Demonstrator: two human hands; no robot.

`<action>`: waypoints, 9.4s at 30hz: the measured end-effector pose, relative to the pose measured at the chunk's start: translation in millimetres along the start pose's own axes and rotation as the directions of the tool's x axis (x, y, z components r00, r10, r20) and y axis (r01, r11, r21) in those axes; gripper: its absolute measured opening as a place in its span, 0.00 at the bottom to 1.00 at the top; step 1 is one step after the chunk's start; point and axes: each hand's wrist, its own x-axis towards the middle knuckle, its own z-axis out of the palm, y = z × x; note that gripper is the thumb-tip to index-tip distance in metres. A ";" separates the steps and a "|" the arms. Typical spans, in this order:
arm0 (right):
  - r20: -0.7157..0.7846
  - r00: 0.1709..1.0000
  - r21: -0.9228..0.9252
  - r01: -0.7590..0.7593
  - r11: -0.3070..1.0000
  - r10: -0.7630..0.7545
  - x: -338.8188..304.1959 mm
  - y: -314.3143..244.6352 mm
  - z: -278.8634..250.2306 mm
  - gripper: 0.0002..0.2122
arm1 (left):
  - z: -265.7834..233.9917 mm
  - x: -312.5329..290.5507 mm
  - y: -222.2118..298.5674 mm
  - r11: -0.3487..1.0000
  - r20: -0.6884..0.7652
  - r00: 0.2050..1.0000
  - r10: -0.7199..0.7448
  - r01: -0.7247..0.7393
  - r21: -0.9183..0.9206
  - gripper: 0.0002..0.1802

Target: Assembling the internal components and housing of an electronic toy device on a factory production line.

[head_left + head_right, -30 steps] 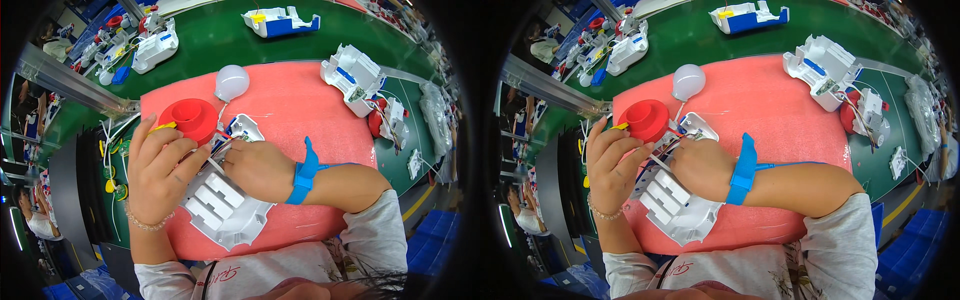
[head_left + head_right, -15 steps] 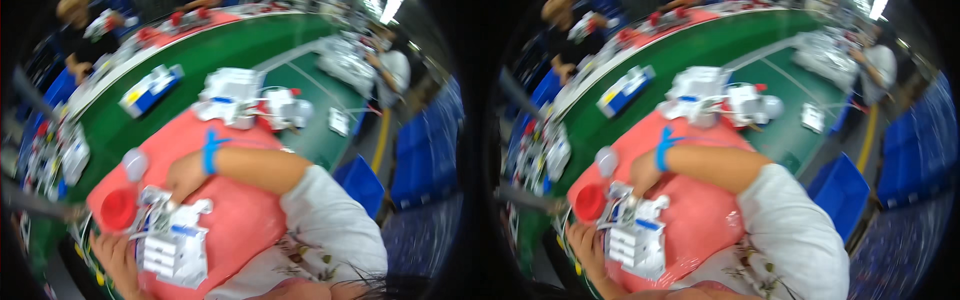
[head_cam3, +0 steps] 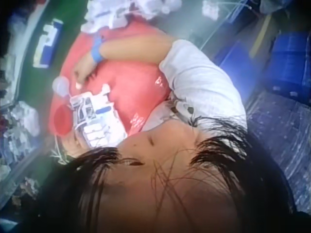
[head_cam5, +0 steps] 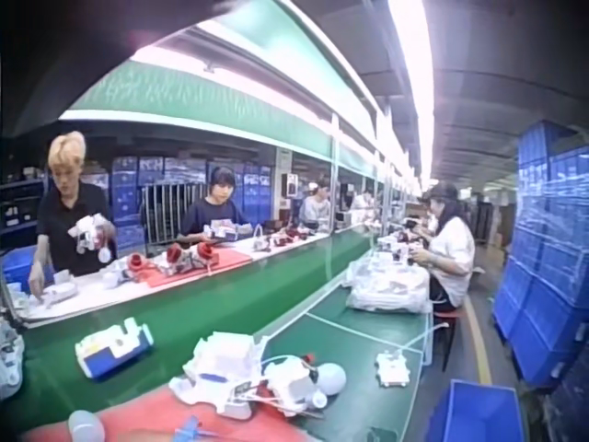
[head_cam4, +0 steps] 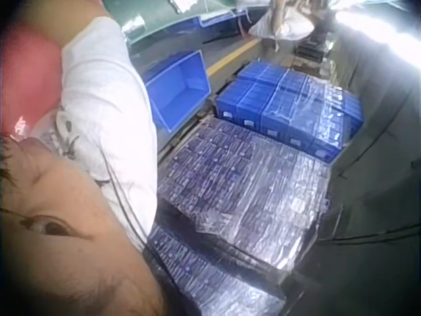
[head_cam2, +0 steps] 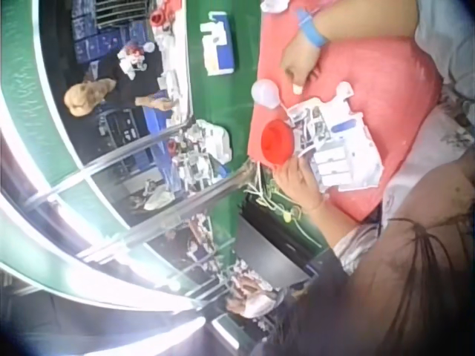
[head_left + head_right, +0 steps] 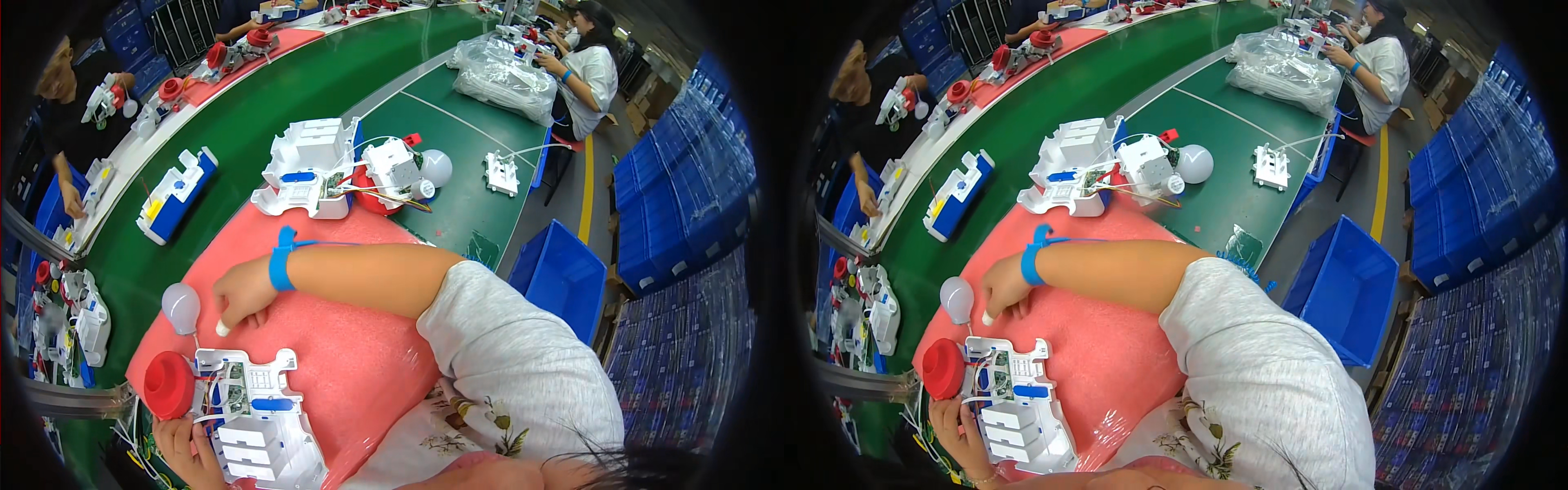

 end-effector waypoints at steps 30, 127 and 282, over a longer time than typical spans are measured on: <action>-0.173 0.960 0.137 0.243 0.960 -0.218 0.6 -40.7 67.9 0.26 | -1.6 -2.1 5.9 0.999 -0.156 0.988 -0.012 0.006 -0.039 0.08; -0.970 0.147 0.210 0.109 0.972 0.193 195.6 48.7 -110.0 0.35 | 43.3 -6.8 -58.5 0.900 -0.312 0.912 -0.265 0.118 -0.419 0.07; -0.147 0.974 0.344 -0.114 0.932 0.174 -80.2 -20.3 -21.4 0.09 | 63.1 111.4 23.0 0.152 0.239 0.925 -0.296 0.293 -0.944 0.35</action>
